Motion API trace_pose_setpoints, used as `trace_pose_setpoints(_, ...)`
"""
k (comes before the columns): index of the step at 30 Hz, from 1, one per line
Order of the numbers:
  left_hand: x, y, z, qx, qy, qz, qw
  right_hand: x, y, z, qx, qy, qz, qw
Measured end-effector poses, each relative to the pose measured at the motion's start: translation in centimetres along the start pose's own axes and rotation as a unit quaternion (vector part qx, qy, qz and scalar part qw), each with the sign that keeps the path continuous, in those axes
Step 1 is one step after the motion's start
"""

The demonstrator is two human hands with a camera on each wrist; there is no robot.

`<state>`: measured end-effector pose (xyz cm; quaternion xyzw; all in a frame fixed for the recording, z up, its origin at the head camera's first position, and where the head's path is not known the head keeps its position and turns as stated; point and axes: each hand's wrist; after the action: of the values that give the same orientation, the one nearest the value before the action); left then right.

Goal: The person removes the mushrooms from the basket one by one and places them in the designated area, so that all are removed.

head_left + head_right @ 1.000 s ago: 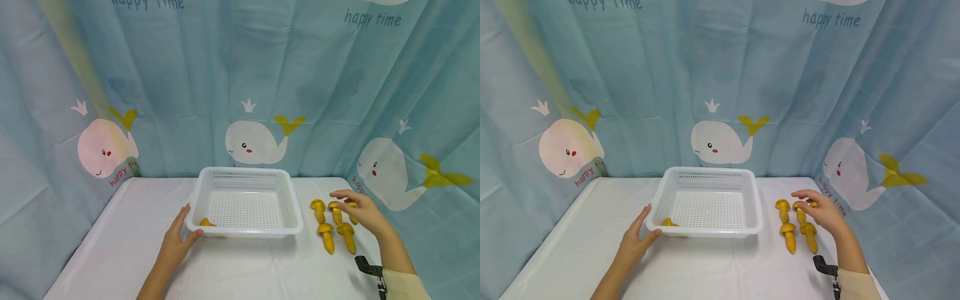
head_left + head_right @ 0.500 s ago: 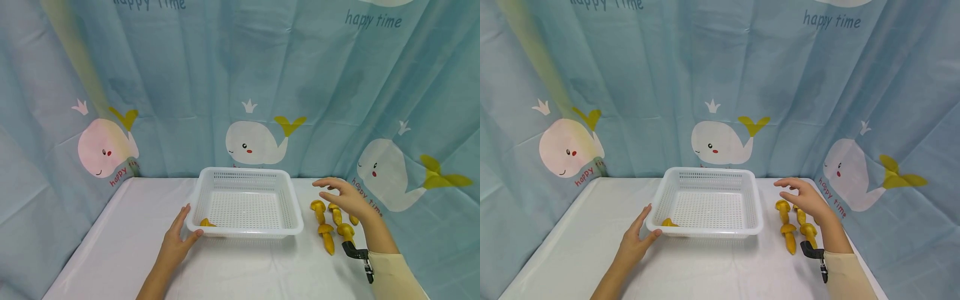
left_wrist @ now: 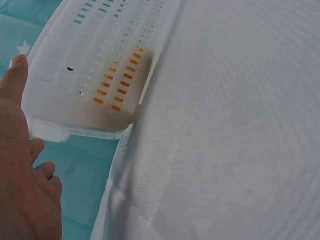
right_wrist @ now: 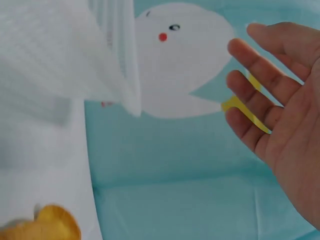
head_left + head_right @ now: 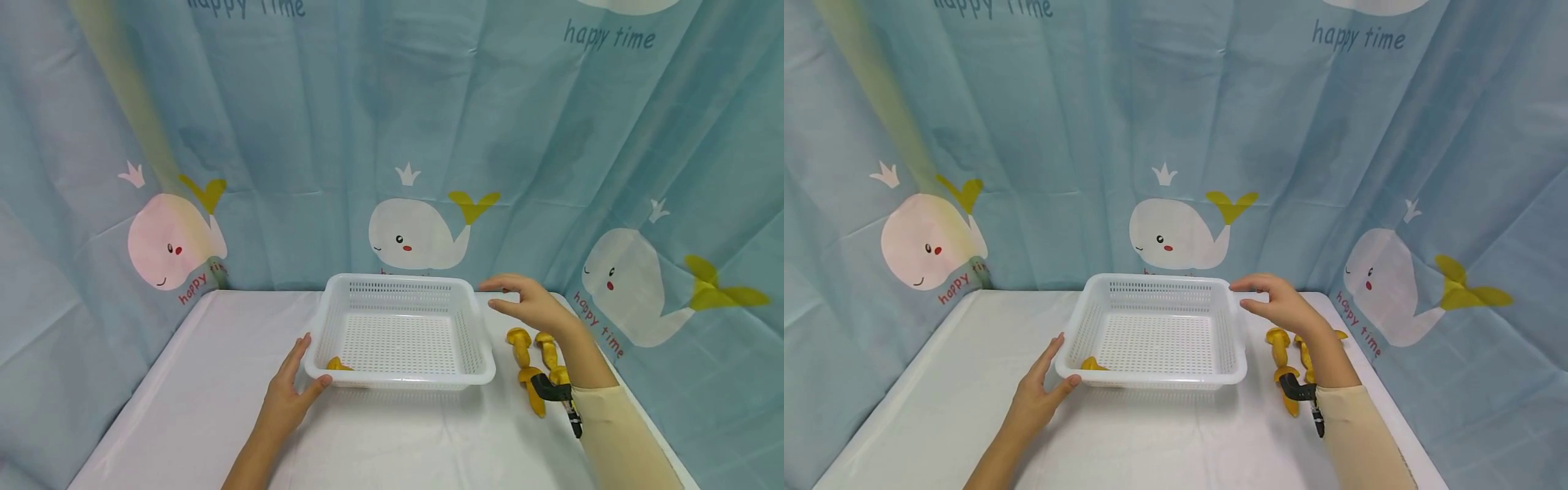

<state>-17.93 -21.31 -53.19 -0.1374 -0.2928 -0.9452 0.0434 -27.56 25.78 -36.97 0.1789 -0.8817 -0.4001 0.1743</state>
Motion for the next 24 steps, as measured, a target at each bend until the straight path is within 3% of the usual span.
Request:
trace_pose_setpoints(14,-0.1,-0.1,0.1,0.001,0.004,0.001,1.0000,3.3,-2.8,-4.3,-0.003,0.065,-0.045,0.997)
trace_pose_setpoints(24,0.0,-0.1,0.1,-0.005,0.003,0.003,1.0000,6.1,-3.7,-6.8,-0.003,0.155,-0.088,0.984)
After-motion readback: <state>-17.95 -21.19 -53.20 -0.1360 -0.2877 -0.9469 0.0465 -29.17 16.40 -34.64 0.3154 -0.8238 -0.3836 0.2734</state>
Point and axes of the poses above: each hand's wrist, its own x-axis towards the middle knuckle, its own y-axis out of the back of the hand, z = x × y, and after that the axes turned 2 degrees about -z, right-handed
